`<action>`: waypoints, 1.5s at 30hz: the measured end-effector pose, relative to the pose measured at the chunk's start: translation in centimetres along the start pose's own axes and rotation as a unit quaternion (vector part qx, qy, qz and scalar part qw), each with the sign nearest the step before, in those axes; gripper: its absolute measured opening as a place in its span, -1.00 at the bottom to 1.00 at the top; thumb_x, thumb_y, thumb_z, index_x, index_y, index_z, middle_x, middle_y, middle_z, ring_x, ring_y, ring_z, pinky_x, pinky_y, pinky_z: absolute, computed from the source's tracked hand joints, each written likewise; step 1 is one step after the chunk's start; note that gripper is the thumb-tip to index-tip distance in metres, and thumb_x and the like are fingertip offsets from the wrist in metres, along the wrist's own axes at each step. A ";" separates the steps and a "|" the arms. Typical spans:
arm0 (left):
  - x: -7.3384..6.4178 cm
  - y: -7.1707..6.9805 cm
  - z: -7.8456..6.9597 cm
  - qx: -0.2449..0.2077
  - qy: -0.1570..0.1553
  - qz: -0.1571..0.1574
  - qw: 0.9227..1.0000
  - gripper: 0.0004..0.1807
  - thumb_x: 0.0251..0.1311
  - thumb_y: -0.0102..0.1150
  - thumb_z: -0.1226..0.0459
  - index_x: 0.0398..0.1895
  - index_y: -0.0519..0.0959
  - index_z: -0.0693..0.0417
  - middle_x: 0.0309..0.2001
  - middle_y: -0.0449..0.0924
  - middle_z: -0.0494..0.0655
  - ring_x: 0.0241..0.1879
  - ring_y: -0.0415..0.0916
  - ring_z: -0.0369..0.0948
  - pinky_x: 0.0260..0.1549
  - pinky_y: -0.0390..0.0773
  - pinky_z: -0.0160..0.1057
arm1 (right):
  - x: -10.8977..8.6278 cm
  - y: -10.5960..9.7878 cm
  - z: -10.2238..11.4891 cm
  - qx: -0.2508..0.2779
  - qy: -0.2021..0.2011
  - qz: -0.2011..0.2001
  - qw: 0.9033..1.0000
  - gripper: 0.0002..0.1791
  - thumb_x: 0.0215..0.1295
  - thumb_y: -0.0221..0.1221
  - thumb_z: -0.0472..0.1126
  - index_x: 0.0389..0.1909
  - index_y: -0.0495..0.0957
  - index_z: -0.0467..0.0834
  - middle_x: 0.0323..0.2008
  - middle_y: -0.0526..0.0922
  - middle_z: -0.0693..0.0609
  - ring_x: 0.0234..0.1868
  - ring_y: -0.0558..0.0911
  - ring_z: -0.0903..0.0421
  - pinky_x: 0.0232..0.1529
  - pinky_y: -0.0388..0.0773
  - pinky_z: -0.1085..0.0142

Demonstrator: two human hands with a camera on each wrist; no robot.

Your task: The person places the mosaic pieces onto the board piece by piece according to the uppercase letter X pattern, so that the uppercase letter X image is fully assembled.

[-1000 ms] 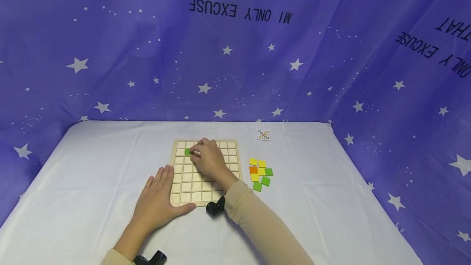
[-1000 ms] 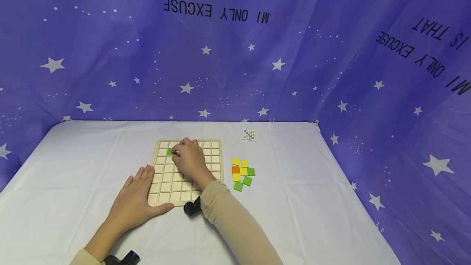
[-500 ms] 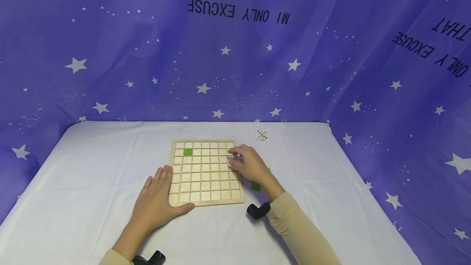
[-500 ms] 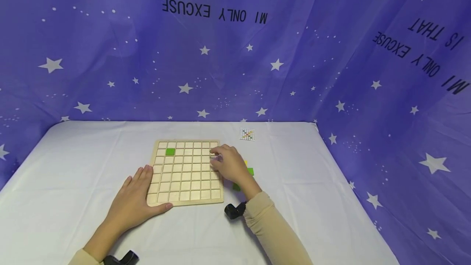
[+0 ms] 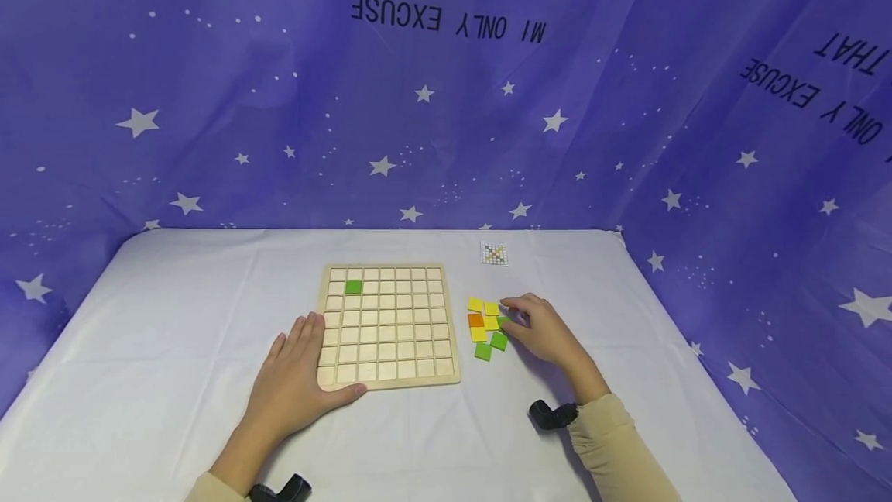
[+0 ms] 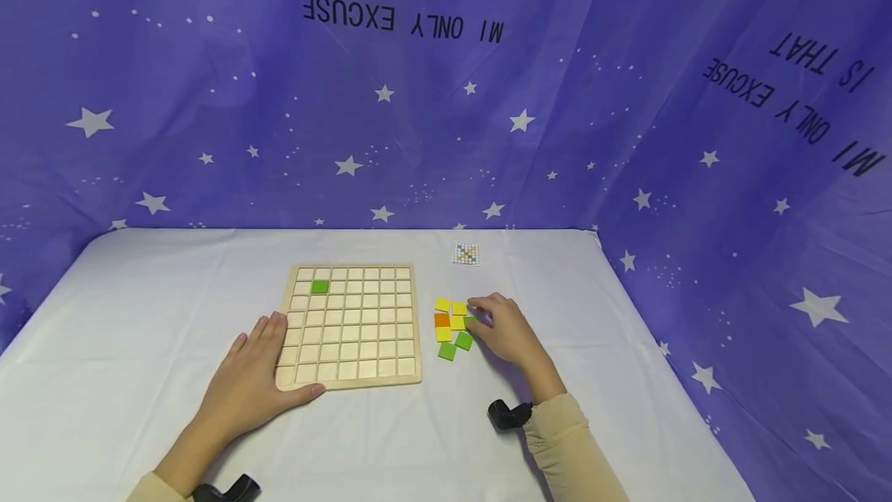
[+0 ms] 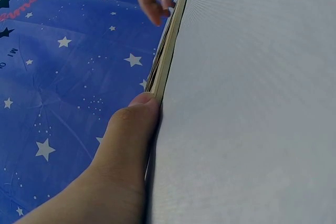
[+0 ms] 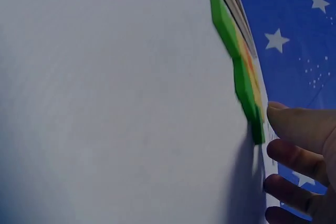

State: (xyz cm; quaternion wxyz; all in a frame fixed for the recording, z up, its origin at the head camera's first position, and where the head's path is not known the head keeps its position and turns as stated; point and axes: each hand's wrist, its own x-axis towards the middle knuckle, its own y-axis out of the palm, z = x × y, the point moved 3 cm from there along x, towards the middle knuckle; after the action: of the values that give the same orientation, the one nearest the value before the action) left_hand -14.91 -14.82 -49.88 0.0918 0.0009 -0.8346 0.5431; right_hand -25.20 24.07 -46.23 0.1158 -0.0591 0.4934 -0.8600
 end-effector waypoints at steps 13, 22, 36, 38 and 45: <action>0.0 0.0 0.0 -0.001 0.001 0.001 1.000 0.51 -0.24 0.10 -0.62 0.55 -0.03 0.33 0.56 0.00 0.25 0.55 -0.04 0.18 0.49 -0.04 0.21 | -0.3 0.2 -1.1 0.021 0.003 -0.017 1.000 -0.73 0.22 0.37 -0.16 -0.04 0.65 0.00 -0.08 0.65 0.09 0.02 0.56 0.06 0.13 0.52 0.08; 0.1 -0.1 0.1 0.000 0.004 -0.004 1.000 0.51 -0.24 0.12 -0.61 0.54 -0.02 0.34 0.55 0.01 0.26 0.55 -0.04 0.18 0.48 -0.03 0.22 | 1.5 0.4 0.8 0.078 0.012 -0.082 0.994 -0.83 0.29 0.31 -0.15 -0.12 0.63 0.00 -0.28 0.65 0.08 -0.28 0.57 0.11 -0.24 0.54 0.29; -0.1 -0.2 0.2 -0.002 -0.001 0.003 1.000 0.50 -0.23 0.10 -0.61 0.55 -0.03 0.33 0.56 -0.01 0.25 0.55 -0.04 0.18 0.49 -0.04 0.20 | 5.7 6.7 13.2 0.102 -0.082 0.007 0.991 -0.82 0.32 0.29 -0.06 -0.09 0.65 0.07 -0.28 0.68 0.24 -0.34 0.58 0.29 -0.33 0.55 0.40; -0.1 -0.2 0.2 0.000 0.000 0.001 1.000 0.50 -0.23 0.10 -0.61 0.55 -0.03 0.34 0.56 0.00 0.26 0.54 -0.04 0.19 0.49 -0.04 0.21 | 6.3 7.7 14.8 0.093 -0.096 0.016 0.991 -0.82 0.33 0.28 -0.05 -0.08 0.65 0.07 -0.29 0.67 0.24 -0.33 0.57 0.31 -0.29 0.54 0.42; 0.0 0.0 0.2 0.000 0.004 -0.006 1.000 0.49 -0.22 0.11 -0.60 0.54 0.00 0.35 0.55 0.02 0.26 0.54 -0.02 0.19 0.49 -0.03 0.21 | 7.7 9.9 17.4 0.053 -0.100 0.005 0.994 -0.82 0.35 0.26 -0.04 -0.08 0.65 0.07 -0.32 0.65 0.27 -0.28 0.59 0.34 -0.25 0.54 0.44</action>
State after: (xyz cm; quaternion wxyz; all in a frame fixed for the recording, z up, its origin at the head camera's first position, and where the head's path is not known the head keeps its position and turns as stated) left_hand -14.97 -15.02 -49.92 0.0983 0.0034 -0.8343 0.5425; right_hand -27.46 2.74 -46.08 0.1720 -0.1356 0.4332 -0.8743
